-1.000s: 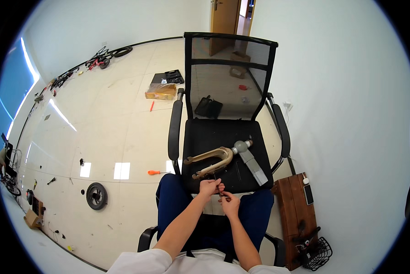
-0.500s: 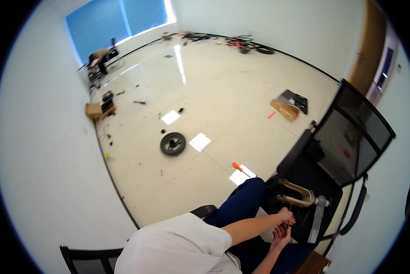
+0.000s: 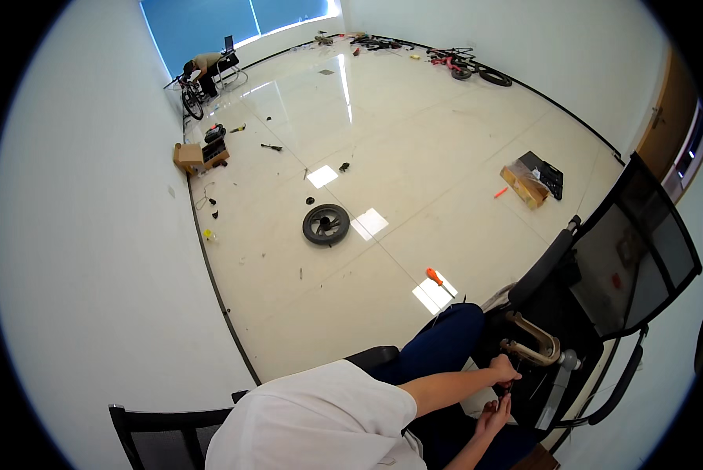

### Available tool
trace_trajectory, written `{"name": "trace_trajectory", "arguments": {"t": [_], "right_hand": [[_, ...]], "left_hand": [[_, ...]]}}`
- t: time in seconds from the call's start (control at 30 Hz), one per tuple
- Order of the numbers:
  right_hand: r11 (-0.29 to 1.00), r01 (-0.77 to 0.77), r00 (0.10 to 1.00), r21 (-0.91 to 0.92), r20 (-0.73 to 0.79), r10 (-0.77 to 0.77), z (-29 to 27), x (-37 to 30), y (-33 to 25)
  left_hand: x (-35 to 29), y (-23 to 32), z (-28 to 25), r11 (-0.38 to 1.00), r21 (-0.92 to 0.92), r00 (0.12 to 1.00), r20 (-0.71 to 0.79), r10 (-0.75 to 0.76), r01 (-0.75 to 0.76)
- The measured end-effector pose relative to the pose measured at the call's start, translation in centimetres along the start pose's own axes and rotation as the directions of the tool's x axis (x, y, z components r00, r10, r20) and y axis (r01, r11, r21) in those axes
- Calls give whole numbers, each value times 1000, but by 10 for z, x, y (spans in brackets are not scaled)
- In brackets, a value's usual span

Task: The person sits on a chair and assembles a bicycle fork by inserting and tightening small components with their hands. They repeatedly adjust the fork and handle small parts, occasionally looking around the room.

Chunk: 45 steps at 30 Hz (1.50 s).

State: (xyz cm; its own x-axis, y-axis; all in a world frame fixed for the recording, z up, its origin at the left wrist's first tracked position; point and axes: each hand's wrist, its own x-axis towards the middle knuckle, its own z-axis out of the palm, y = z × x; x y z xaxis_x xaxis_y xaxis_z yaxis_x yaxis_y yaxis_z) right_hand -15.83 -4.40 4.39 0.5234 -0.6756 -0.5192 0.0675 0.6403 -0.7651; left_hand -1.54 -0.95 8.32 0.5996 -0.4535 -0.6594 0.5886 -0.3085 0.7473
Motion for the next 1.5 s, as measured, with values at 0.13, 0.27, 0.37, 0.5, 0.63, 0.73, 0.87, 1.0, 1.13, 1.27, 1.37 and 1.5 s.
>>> {"name": "trace_trajectory", "arguments": {"t": [0.13, 0.27, 0.37, 0.5, 0.63, 0.73, 0.87, 1.0, 1.13, 1.27, 1.37, 1.5], "right_hand": [[999, 15, 1000, -39, 12, -14, -7, 4, 3], [997, -41, 999, 68, -3, 41, 9, 0, -5], [998, -16, 998, 68, 62, 12, 14, -2, -13], [854, 423, 893, -303, -20, -449, 19, -9, -8], [424, 589, 654, -689, 98, -750, 27, -20, -14], [360, 603, 621, -711, 136, -772, 29, -18, -12], [438, 600, 649, -669, 86, -756, 40, -21, -11], [782, 434, 859, -447, -56, -509, 25, -16, -1], [985, 122, 986, 122, -127, -107, 22, -19, -14], [997, 67, 979, 27, -193, -61, 26, -20, -17], [970, 204, 969, -131, -117, -219, 26, -20, -14], [987, 128, 990, 92, -64, -123, 25, -21, -18]], "left_hand": [[27, -13, 4, 921, 339, 975, -40, 219, -193], [52, -15, 1, -144, 867, 827, 498, 259, -477], [49, -15, -12, 857, 374, 877, 451, 166, -354], [23, -2, -2, 995, -91, 966, 257, -5, 29], [8, 1, -2, 971, -213, 960, 278, -43, 105], [7, 0, -3, 973, -206, 967, 251, -47, 101], [12, -4, -7, 982, -172, 976, 214, -41, 79], [18, -4, -6, 975, -200, 967, 251, -47, 99], [15, 1, -9, 968, -216, 942, 332, -53, 131], [10, 0, -2, 951, -283, 924, 383, -11, 129], [10, 0, -2, 949, -285, 926, 377, -21, 137], [8, -1, -8, 960, -248, 906, 423, -11, 128]]}}
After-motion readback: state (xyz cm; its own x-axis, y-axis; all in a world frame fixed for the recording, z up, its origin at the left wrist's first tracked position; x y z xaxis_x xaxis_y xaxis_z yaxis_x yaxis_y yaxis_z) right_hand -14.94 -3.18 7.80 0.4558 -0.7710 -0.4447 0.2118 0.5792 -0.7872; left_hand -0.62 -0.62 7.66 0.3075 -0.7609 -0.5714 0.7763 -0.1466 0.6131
